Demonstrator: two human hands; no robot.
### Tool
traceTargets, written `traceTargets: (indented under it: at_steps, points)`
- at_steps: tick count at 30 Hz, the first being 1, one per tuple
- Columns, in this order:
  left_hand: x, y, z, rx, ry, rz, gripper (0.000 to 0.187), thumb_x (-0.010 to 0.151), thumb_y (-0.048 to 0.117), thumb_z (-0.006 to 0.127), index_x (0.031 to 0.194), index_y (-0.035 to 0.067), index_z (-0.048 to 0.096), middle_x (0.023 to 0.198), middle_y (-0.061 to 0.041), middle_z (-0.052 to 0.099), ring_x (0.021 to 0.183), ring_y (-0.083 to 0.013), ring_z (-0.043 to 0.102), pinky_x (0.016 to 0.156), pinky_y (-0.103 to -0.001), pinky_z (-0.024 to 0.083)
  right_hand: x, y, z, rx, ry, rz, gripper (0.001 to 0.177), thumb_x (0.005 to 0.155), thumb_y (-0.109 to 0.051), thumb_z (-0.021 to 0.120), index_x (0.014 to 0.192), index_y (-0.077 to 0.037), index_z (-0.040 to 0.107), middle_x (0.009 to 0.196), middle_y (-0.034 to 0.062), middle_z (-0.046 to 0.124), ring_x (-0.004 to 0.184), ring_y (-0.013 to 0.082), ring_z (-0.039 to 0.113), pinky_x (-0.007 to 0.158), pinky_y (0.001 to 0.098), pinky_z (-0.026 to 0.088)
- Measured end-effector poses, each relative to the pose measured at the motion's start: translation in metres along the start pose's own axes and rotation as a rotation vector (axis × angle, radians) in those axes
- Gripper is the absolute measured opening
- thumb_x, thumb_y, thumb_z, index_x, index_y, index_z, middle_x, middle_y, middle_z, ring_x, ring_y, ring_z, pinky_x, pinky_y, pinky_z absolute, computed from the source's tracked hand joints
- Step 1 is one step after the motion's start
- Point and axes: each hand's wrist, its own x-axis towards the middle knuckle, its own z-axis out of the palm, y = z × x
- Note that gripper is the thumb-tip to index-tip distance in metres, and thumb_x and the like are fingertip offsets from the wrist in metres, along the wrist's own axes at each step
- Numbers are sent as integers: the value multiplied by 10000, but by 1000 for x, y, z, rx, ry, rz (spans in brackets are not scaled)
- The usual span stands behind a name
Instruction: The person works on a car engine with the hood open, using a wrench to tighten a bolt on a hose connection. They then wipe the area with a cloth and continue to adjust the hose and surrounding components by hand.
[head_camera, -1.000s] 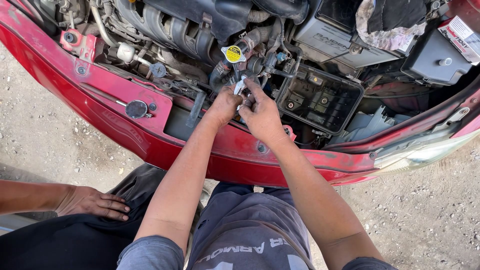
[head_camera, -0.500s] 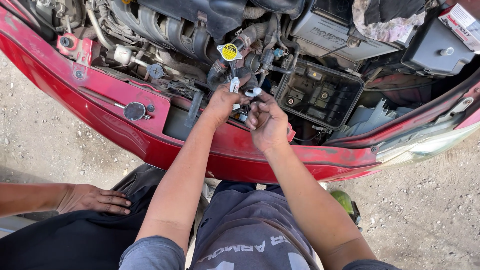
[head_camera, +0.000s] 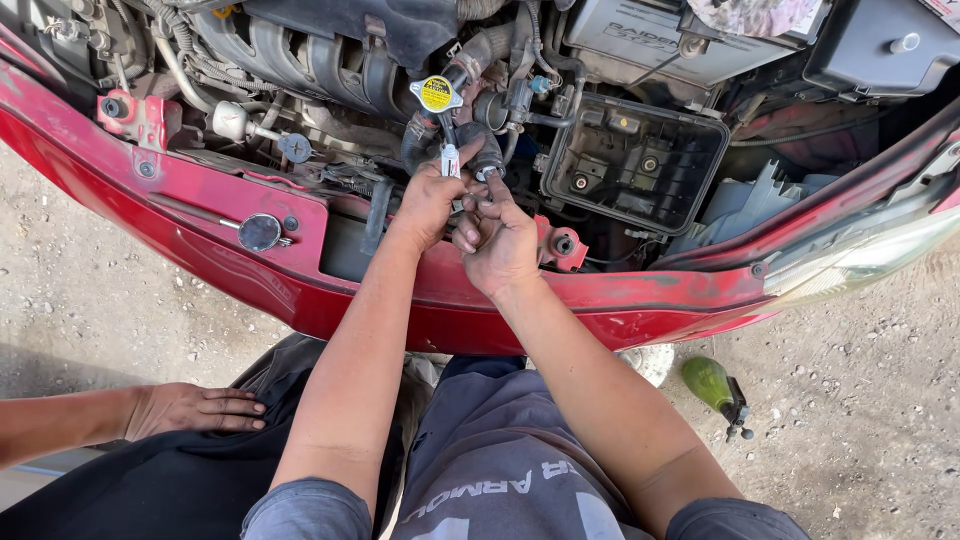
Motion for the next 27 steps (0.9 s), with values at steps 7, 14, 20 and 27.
traceTargets:
  at_steps: [7,14,20,27]
  points:
    - [2,-6,-5,22,7,36,730,649,-77,489,1350,26,662,862,-156,712,753,-188,726,783,-335,676,7,7,-4,-35,11,16,805,784,-79,561,1563,-132,367,843,110,556,444,185,435,378,289,318]
    - [17,-28,-19,33,-16,48,783,613,-40,507,1377,51,652,816,-82,658,723,-132,675,751,-295,662,-4,10,-16,-498,-27,-142,818,829,-10,528,1602,-17,262,802,142,549,430,146,456,366,243,308]
    - [-9,22,13,-58,-37,12,771,642,-39,506,1399,43,627,719,-19,525,764,-192,747,809,-323,683,-1,5,-28,-683,-4,-235,805,802,5,560,1574,14,331,760,148,589,404,138,478,346,246,319]
    - [17,-24,-15,-73,-38,6,815,615,-48,505,1421,26,599,681,-9,454,660,-158,674,744,-316,680,20,18,-32,-1003,-19,-186,908,766,23,585,1602,24,232,725,111,629,433,127,538,339,237,384]
